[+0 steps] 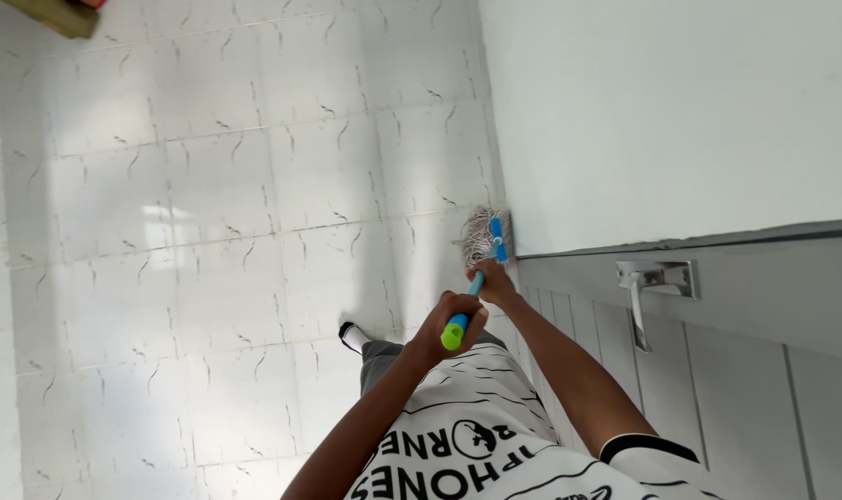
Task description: The recorder uses a traditional mop to clean a white tiled floor in a residential room.
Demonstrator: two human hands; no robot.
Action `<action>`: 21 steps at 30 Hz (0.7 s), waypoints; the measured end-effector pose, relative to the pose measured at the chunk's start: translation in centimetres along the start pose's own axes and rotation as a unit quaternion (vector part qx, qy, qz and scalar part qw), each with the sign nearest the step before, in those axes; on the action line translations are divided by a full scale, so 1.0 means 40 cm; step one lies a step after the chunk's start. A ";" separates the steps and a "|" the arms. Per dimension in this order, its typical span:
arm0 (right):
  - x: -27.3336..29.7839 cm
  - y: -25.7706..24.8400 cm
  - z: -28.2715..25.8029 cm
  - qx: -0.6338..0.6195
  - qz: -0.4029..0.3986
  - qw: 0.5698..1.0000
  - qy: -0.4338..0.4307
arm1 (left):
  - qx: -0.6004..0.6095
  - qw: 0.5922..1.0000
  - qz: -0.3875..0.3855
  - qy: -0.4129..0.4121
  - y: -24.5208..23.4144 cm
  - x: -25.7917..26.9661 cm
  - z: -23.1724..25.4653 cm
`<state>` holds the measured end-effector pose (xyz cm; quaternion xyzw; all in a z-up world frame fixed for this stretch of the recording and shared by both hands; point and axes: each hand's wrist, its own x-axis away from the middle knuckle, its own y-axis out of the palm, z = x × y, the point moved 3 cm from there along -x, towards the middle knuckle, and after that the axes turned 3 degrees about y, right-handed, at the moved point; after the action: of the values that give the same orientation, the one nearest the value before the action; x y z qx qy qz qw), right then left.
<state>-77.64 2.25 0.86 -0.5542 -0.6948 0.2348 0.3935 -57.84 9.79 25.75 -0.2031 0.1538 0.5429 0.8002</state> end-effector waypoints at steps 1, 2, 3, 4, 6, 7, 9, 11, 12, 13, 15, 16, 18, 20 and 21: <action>-0.016 0.024 -0.016 -0.001 0.000 1.000 -0.005 | -0.004 1.000 0.002 0.002 -0.018 -0.005 0.010; -0.030 0.051 -0.034 -0.020 -0.014 1.000 -0.018 | -0.025 1.000 0.016 0.000 -0.038 -0.008 0.021; -0.036 0.077 -0.049 -0.038 -0.029 0.998 -0.030 | -0.044 0.999 0.031 -0.002 -0.054 -0.007 0.034; -0.046 0.097 -0.074 -0.037 -0.030 0.998 -0.033 | -0.046 0.998 0.034 -0.001 -0.071 -0.014 0.053; -0.068 0.138 -0.139 -0.011 -0.077 0.989 -0.127 | -0.066 0.996 0.054 -0.016 -0.107 -0.031 0.088; -0.044 0.101 -0.209 -0.009 -0.079 0.988 -0.130 | -0.068 0.996 0.057 -0.015 -0.120 -0.041 0.105; 0.002 0.033 -0.344 -0.139 -0.133 0.977 -0.092 | -0.075 0.995 0.010 -0.065 -0.138 -0.060 0.130; 0.063 -0.028 -0.452 -0.144 -0.070 0.972 -0.173 | -0.046 0.989 -0.041 -0.134 -0.152 -0.089 0.155; 0.097 -0.065 -0.509 -0.150 -0.005 0.957 -0.248 | -0.014 0.974 -0.095 -0.203 -0.155 -0.102 0.164; 0.104 -0.071 -0.523 -0.150 -0.003 0.957 -0.250 | -0.015 0.975 -0.095 -0.202 -0.158 -0.108 0.170; 0.114 -0.079 -0.540 -0.250 -0.068 0.948 -0.185 | -0.105 0.974 -0.127 -0.155 -0.160 -0.123 0.187; 0.108 -0.083 -0.528 -0.250 -0.066 0.948 -0.186 | -0.106 0.974 -0.128 -0.152 -0.165 -0.126 0.191; 0.099 -0.085 -0.504 -0.472 -0.203 0.836 -0.193 | -0.091 0.977 -0.129 -0.141 -0.169 -0.133 0.195; 0.106 -0.171 -0.565 -0.507 -0.196 0.773 -0.327 | -0.037 0.983 -0.122 -0.128 -0.183 -0.134 0.194; 0.121 -0.218 -0.598 -0.532 -0.186 0.691 -0.453 | 0.016 0.986 -0.113 -0.119 -0.190 -0.132 0.195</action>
<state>-63.80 1.83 22.77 -0.3563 -0.8864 -0.0295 -0.2941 -52.48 6.85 36.19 -0.1407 0.0420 0.4665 0.8723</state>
